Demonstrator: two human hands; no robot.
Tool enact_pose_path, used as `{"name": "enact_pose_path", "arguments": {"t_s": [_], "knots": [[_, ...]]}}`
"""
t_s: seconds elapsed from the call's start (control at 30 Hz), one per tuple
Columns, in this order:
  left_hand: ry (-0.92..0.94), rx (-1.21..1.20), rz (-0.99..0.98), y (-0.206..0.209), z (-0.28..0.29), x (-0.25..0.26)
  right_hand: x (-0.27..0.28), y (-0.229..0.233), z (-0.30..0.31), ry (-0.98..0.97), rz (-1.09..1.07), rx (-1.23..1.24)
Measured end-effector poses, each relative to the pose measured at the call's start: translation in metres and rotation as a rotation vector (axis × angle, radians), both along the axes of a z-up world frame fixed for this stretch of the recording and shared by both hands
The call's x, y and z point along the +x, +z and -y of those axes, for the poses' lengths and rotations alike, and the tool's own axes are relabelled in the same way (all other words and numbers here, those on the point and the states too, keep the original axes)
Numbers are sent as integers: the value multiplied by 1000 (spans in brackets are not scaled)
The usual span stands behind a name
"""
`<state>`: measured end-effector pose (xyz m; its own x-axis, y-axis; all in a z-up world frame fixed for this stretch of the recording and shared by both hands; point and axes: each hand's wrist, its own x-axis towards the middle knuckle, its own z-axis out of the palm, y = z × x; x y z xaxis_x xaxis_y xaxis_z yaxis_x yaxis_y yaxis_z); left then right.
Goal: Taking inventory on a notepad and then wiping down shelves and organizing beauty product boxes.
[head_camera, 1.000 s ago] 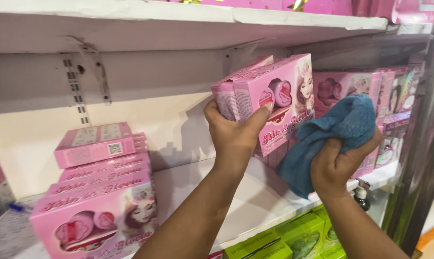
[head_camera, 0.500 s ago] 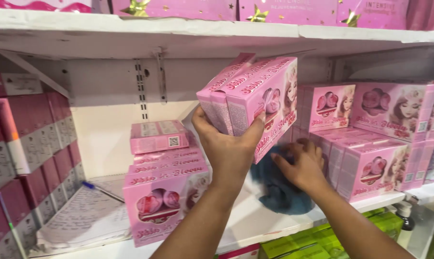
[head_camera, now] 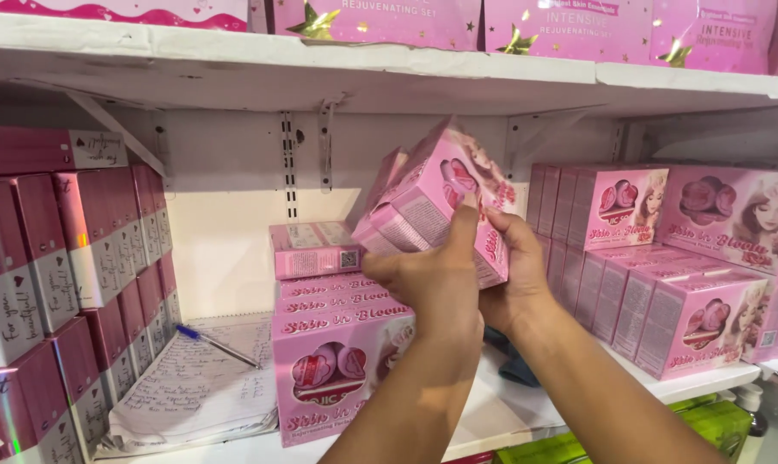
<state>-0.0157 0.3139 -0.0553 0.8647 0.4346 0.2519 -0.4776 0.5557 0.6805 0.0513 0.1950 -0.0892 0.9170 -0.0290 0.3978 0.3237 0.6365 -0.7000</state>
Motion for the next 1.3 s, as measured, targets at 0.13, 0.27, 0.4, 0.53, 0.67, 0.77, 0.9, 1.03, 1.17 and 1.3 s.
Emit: {"name": "enact_pose_path", "arguments": {"t_s": [0.13,0.27,0.4,0.53,0.67,0.77,0.9,1.03,1.17,1.3], "knots": [[-179,91,61,-9,-25,-11,-20,27,-26,97,-99,35],[-311,108,338,-18,-80,-14,-14,38,-44,138,-107,66],[-193,433,472,-2,-150,8,-3,45,-58,98,-163,-21],[387,1201,243,14,-199,39,29,55,-56,217,-117,-91],[14,1074,189,6,-199,82,25,77,-82,96,-241,-240],[-186,907,243,-2,-190,107,26,87,-92,46,-369,-367],[-68,853,363,-6,-179,111,27,93,-87,50,-398,-562],[-120,762,442,-9,-178,89,21,95,-81,69,-389,-720],[-141,735,518,-7,-181,77,5,104,-93,23,-381,-811],[-113,748,621,-12,-183,75,20,117,-97,60,-398,-999]]}}
